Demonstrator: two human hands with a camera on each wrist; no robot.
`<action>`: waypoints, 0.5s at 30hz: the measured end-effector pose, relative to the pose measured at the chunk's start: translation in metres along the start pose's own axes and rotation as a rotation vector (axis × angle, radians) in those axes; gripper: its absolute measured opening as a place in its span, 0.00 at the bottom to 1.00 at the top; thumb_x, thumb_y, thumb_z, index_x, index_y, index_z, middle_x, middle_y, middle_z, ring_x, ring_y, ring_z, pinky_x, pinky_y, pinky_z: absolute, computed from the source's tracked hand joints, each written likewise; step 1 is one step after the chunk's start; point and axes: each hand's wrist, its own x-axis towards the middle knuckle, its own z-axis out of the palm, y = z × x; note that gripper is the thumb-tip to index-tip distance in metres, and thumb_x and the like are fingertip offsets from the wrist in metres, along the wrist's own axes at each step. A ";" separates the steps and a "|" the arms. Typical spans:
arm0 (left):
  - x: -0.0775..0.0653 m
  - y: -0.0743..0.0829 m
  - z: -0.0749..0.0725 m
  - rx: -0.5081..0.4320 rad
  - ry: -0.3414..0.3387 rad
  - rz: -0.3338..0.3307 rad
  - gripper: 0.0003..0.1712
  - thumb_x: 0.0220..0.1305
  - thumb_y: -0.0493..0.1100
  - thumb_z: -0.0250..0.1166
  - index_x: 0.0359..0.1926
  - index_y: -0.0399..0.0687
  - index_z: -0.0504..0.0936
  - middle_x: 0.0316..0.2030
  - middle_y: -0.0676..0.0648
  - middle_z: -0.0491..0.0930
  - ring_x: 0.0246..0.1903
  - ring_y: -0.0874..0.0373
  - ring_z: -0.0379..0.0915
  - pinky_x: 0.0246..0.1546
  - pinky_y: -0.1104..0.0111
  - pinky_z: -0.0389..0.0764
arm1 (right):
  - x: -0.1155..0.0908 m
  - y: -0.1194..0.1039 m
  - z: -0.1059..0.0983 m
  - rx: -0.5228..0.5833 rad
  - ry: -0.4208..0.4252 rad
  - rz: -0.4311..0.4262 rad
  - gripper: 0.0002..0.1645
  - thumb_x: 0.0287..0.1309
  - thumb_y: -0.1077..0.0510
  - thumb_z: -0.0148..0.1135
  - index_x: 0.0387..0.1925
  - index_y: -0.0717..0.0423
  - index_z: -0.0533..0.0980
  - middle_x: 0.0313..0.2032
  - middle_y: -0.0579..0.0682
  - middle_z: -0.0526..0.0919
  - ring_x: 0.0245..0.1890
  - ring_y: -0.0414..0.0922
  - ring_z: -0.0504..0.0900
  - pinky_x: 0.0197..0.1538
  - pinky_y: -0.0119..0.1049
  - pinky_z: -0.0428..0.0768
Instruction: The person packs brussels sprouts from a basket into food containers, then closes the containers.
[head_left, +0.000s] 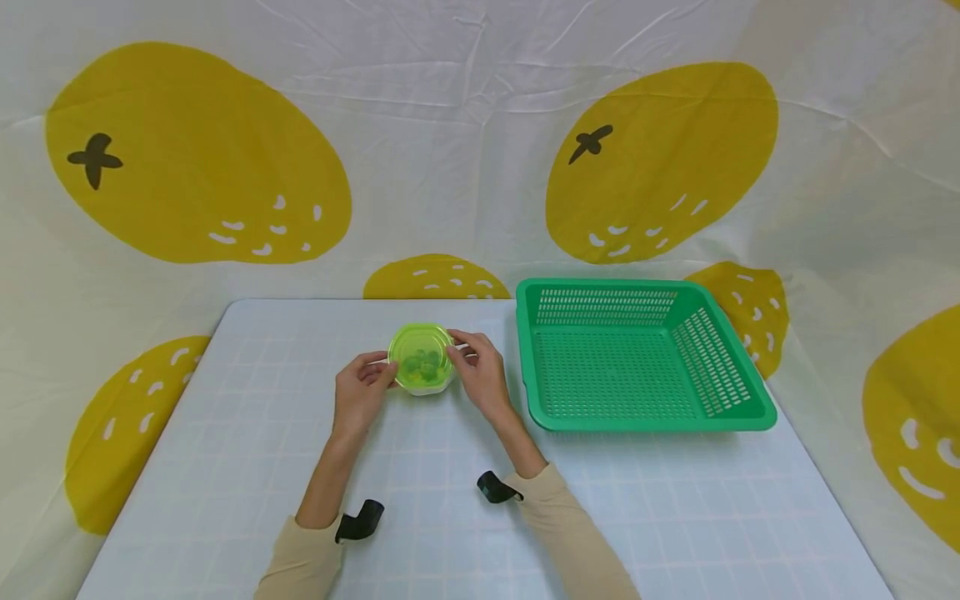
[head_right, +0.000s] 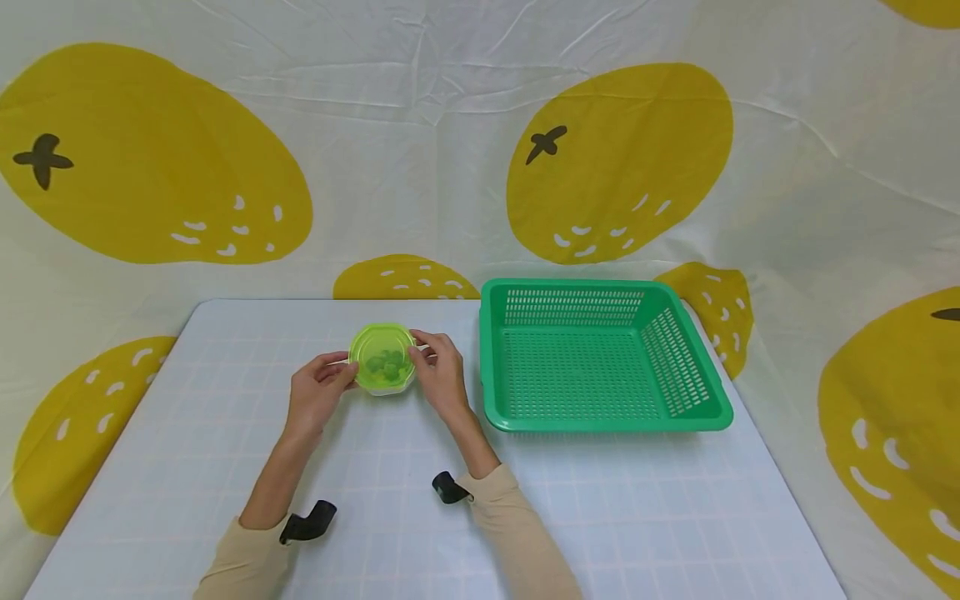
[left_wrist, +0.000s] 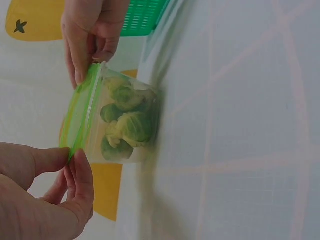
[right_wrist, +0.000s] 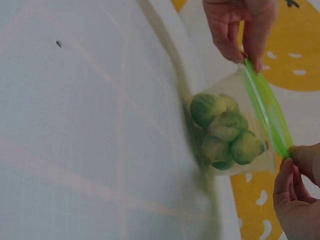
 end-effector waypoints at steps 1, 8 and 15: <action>0.000 -0.001 0.000 0.009 0.000 0.003 0.18 0.70 0.34 0.67 0.57 0.29 0.79 0.39 0.40 0.81 0.33 0.63 0.81 0.43 0.66 0.87 | 0.000 0.000 0.000 -0.008 -0.001 0.000 0.18 0.69 0.63 0.66 0.58 0.60 0.82 0.46 0.58 0.82 0.44 0.53 0.83 0.49 0.38 0.84; 0.001 -0.004 -0.001 0.100 -0.011 0.010 0.19 0.69 0.36 0.68 0.58 0.33 0.79 0.42 0.40 0.80 0.34 0.65 0.79 0.45 0.68 0.86 | 0.001 0.003 0.000 -0.053 -0.010 -0.010 0.18 0.69 0.63 0.65 0.59 0.62 0.82 0.48 0.59 0.83 0.44 0.53 0.83 0.48 0.38 0.84; 0.000 -0.005 -0.001 0.181 0.002 0.021 0.21 0.68 0.39 0.70 0.58 0.34 0.80 0.47 0.39 0.78 0.41 0.58 0.78 0.38 0.82 0.79 | 0.000 0.003 -0.001 -0.078 -0.012 -0.010 0.19 0.70 0.62 0.65 0.60 0.62 0.81 0.49 0.57 0.83 0.47 0.52 0.83 0.50 0.40 0.84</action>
